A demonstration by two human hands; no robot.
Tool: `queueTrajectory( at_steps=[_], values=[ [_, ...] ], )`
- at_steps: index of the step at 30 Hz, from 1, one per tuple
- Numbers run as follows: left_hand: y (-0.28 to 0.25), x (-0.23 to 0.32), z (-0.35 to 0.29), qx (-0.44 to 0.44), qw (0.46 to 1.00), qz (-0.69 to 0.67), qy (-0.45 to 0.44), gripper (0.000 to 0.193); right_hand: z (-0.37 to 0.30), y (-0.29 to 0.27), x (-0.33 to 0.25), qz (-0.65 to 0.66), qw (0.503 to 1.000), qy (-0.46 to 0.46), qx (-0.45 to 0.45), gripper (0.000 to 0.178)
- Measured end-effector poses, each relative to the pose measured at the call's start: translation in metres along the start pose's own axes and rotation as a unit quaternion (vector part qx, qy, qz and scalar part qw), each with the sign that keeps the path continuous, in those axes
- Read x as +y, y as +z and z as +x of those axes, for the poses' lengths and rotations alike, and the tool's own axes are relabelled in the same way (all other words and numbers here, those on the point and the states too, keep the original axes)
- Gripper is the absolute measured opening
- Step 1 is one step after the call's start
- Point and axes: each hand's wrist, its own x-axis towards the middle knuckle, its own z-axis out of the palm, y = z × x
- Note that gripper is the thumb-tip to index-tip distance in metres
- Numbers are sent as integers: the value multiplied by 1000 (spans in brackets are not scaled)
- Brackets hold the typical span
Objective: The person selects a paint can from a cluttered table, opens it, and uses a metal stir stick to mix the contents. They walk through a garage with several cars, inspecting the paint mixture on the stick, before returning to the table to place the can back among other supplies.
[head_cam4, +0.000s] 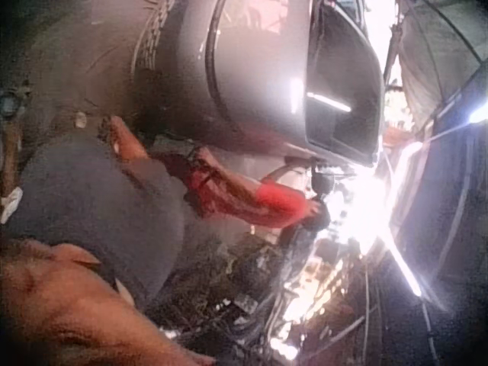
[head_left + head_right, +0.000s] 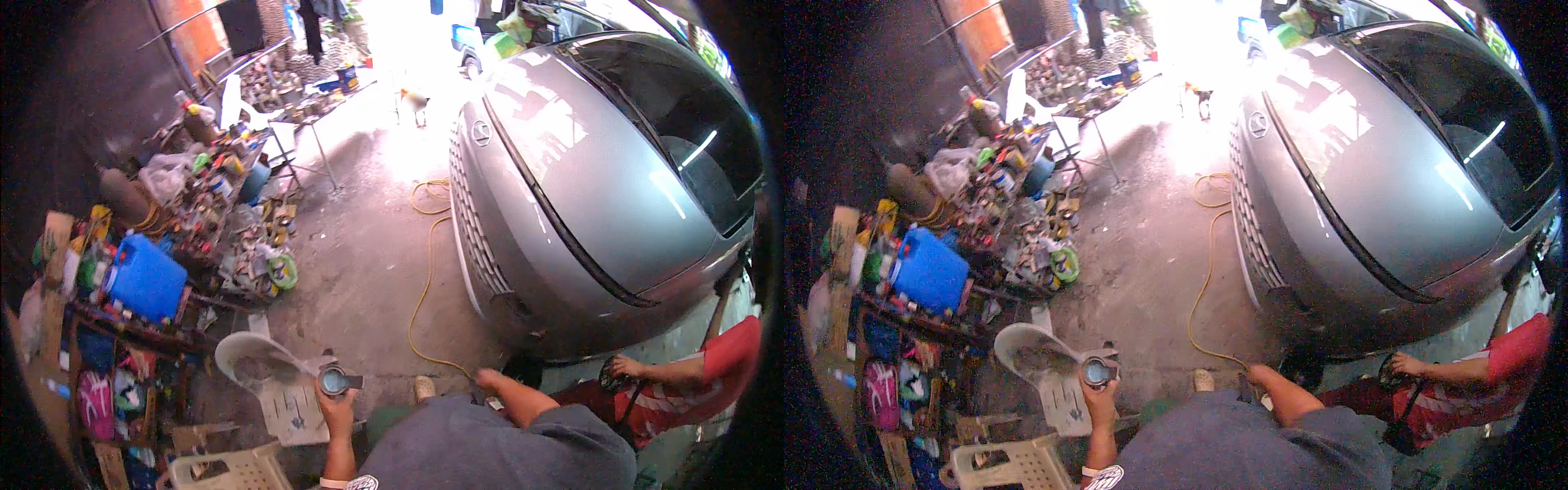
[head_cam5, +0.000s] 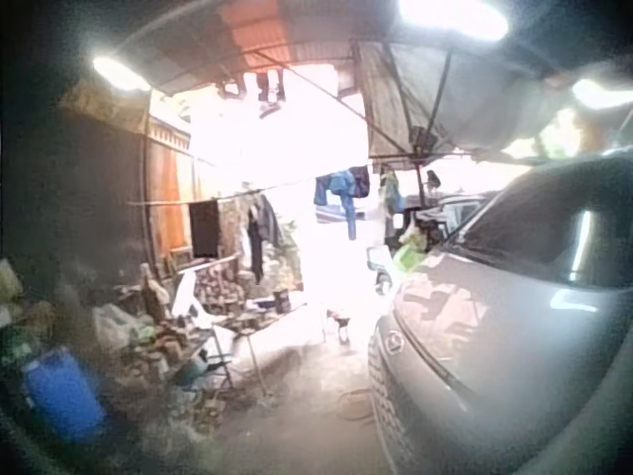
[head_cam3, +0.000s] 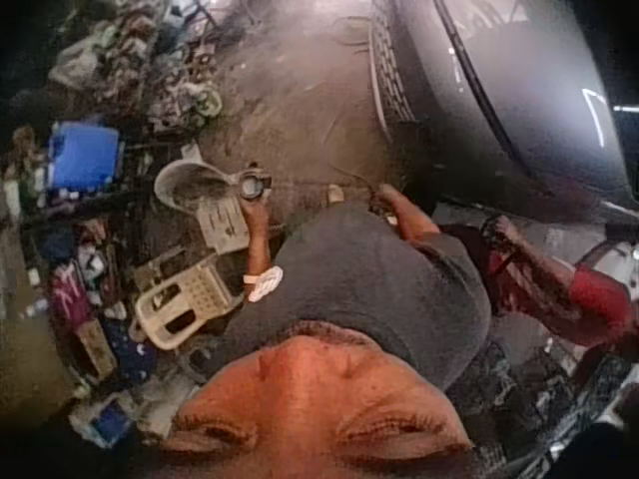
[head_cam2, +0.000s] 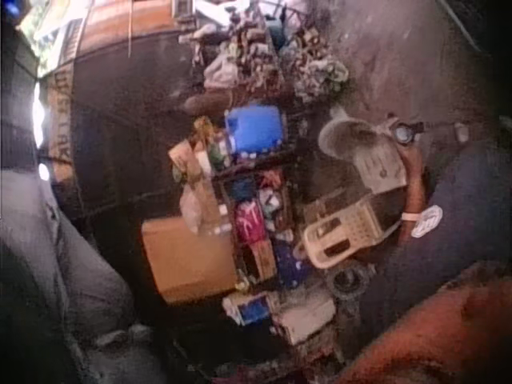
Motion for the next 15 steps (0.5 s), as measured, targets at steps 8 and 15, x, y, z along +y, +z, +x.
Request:
queueTrajectory(
  at_steps=[8, 15],
  values=[
    [31, 30, 256, 25, 998, -7, -65, 98, 198, -369, -231, 190, 953, -150, 183, 36],
    [64, 3, 518, 10, 997, 71, 19, 92, 350, -383, -163, 78, 989, -58, 113, 45]
  ],
)
